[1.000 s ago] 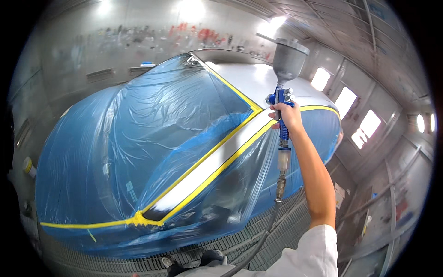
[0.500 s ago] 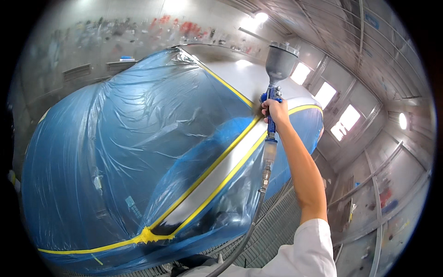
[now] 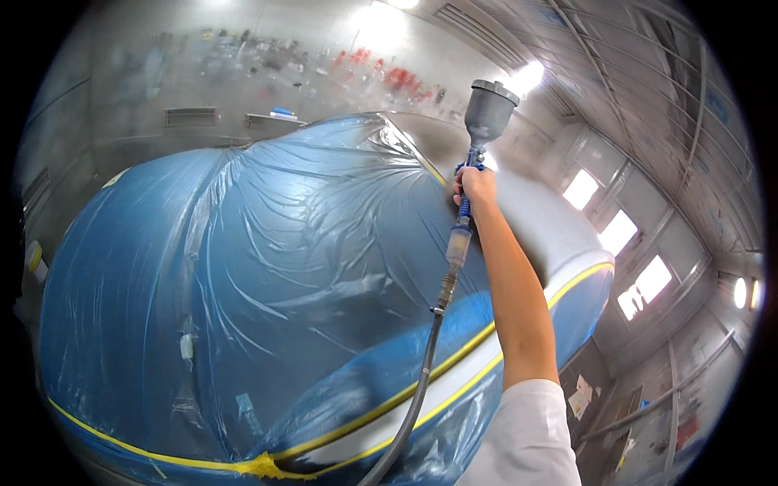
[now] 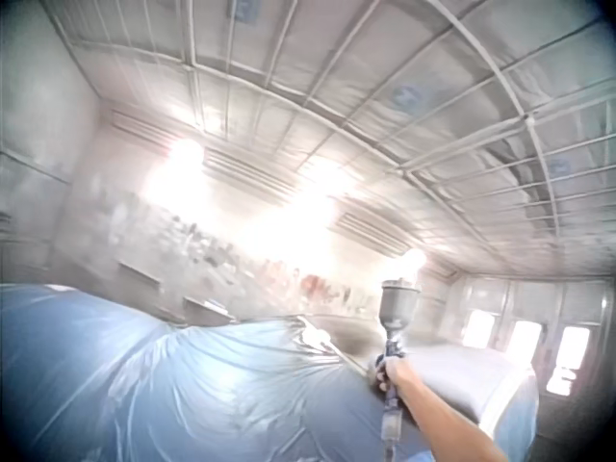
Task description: The person uses a spray gun to apply black paint to the hood and roof of a car that is masked with blue plastic and yellow tape. They move around the vehicle to cover different sections, refilling the spray gun from a paint can on the floor as needed.
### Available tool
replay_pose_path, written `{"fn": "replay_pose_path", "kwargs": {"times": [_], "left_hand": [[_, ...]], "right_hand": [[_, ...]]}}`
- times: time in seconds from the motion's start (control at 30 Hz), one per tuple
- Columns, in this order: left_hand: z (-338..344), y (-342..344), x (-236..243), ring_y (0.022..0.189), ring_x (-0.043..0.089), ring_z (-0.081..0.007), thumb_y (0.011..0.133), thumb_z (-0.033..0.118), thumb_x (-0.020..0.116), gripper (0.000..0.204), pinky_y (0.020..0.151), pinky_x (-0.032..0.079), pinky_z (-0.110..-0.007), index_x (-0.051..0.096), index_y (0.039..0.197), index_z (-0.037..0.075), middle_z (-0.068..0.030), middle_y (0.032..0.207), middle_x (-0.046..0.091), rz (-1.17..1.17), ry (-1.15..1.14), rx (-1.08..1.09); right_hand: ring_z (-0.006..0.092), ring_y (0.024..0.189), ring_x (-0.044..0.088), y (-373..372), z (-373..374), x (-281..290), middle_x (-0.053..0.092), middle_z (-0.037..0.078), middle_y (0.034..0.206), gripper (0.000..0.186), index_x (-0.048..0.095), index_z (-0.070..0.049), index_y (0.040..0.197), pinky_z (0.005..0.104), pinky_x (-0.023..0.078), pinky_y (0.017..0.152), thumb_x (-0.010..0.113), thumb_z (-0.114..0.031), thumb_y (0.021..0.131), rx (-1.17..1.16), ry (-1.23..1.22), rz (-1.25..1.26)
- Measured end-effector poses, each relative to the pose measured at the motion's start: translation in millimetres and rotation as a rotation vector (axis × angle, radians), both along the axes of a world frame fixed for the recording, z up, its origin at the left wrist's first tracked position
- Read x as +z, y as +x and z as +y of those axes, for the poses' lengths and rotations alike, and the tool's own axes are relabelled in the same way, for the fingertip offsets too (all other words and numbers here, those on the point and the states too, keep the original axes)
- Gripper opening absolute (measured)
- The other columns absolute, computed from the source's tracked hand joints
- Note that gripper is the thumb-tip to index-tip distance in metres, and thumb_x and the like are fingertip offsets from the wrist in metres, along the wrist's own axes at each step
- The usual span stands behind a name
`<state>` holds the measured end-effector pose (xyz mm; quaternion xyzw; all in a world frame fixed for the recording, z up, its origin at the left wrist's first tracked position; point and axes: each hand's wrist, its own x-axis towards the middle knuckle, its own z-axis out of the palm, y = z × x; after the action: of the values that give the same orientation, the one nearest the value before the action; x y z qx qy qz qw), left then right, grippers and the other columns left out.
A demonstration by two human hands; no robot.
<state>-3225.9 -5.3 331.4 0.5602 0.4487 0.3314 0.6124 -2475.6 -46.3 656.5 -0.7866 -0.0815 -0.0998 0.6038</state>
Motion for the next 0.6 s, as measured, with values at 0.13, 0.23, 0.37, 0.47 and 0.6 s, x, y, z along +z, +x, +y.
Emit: {"fn": "replay_pose_path", "kwargs": {"times": [0.13,0.23,0.37,0.47,0.6], "left_hand": [[13.6,36.3,33.6,0.066,0.05,-0.0174,0.075,-0.003,0.063,0.009,0.061,0.043,-0.032,0.054,0.073,-0.003,-0.0098,0.073,0.057,-0.142,-0.102,-0.151],[22.4,46.4,49.6,0.063,0.05,-0.0168,0.073,-0.004,0.062,0.009,0.06,0.042,-0.03,0.054,0.072,-0.002,-0.0094,0.07,0.057,-0.094,0.019,-0.38],[2.1,58.1,62.7,0.065,0.051,-0.0145,0.076,0.005,0.067,0.011,0.06,0.041,-0.027,0.059,0.084,0.004,-0.0051,0.074,0.059,-0.015,-0.078,-0.329],[-10.0,64.7,84.7,0.066,0.049,-0.0147,0.08,0.013,0.071,0.019,0.06,0.04,-0.026,0.064,0.096,0.009,-0.0027,0.079,0.06,-0.028,-0.185,-0.344],[-0.5,78.5,98.1,0.069,0.055,-0.0111,0.078,0.001,0.058,0.008,0.06,0.042,-0.026,0.053,0.071,0.002,-0.0055,0.072,0.062,-0.017,-0.19,-0.18]], "right_hand": [[0.0171,0.052,0.057,65.5,40.6,0.6,0.058,0.01,0.066,0.009,0.059,0.003,0.075,0.0321,0.047,0.04,0.054,-0.004,0.076,-0.027,-0.018,-0.008],[0.0183,0.053,0.059,104.9,73.8,-1.3,0.06,0.011,0.069,0.012,0.061,0.003,0.076,0.0332,0.048,0.04,0.054,-0.006,0.077,-0.04,-0.039,-0.043],[0.0193,0.053,0.06,141.0,103.3,5.5,0.062,0.011,0.071,0.014,0.061,0.004,0.075,0.0339,0.05,0.042,0.055,-0.008,0.078,-0.042,-0.026,-0.087],[0.0217,0.056,0.061,160.4,107.0,13.3,0.058,0.013,0.071,0.01,0.058,0.003,0.079,0.0345,0.049,0.04,0.053,-0.006,0.076,0.106,0.032,-0.074],[0.0281,0.063,0.063,116.6,117.8,30.1,0.056,0.016,0.076,0.015,0.054,0.006,0.089,0.0393,0.054,0.043,0.051,-0.004,0.078,0.291,0.079,-0.036]]}}
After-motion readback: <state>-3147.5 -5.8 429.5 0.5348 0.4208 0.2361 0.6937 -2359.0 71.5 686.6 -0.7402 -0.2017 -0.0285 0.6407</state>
